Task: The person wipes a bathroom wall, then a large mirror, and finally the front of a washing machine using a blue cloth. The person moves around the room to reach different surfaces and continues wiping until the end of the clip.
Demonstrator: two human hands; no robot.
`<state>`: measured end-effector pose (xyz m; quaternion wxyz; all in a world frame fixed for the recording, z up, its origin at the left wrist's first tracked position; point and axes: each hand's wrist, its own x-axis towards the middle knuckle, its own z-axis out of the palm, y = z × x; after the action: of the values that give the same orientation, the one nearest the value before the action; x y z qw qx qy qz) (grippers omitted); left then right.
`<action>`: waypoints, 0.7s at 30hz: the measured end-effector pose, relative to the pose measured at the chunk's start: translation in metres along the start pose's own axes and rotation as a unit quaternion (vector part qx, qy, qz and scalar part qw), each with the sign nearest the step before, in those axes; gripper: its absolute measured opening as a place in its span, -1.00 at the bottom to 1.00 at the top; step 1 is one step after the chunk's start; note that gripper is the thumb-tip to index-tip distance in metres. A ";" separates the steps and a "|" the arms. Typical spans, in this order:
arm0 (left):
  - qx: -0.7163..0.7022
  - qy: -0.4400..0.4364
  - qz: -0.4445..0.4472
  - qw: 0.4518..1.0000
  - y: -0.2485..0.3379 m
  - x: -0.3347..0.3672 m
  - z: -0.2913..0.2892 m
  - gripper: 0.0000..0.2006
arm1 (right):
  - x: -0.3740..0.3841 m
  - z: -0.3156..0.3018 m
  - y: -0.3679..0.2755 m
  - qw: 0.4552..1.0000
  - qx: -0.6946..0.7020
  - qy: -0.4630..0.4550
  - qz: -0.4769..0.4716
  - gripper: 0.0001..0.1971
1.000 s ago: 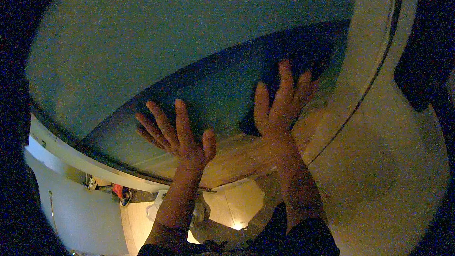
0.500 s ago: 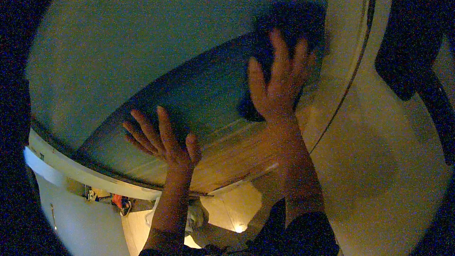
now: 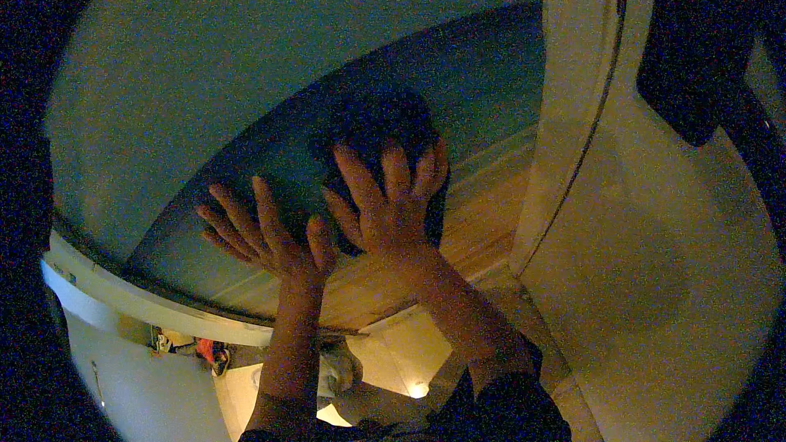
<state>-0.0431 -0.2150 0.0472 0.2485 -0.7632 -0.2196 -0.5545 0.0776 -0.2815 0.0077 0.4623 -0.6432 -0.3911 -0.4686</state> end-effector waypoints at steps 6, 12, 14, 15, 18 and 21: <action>0.019 -0.005 0.002 1.000 0.002 0.005 0.000 -0.38 | 0.017 -0.004 0.049 0.997 -0.006 -0.014 0.072 -0.40; 0.029 -0.065 0.018 0.997 0.020 -0.024 0.010 -0.45 | -0.034 0.000 0.059 0.972 0.031 -0.002 0.235 -0.39; 0.014 -0.088 0.025 0.996 0.035 -0.041 0.017 -0.47 | -0.066 0.004 0.049 0.973 0.016 -0.026 0.228 -0.42; 0.012 -0.099 0.032 0.995 0.040 -0.047 0.019 -0.47 | -0.085 0.008 0.041 0.979 0.009 -0.036 0.199 -0.44; -0.020 -0.091 0.047 0.995 0.051 -0.067 0.029 -0.47 | -0.089 0.011 0.038 0.999 -0.010 -0.020 0.045 -0.50; -0.039 -0.080 0.050 0.995 0.046 -0.079 0.035 -0.47 | -0.051 0.008 0.040 1.000 0.007 0.025 -0.010 -0.54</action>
<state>-0.0117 -0.2333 -0.0435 0.2277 -0.8241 -0.1791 -0.4868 0.1042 -0.2881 -0.0516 0.4717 -0.6240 -0.3894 -0.4863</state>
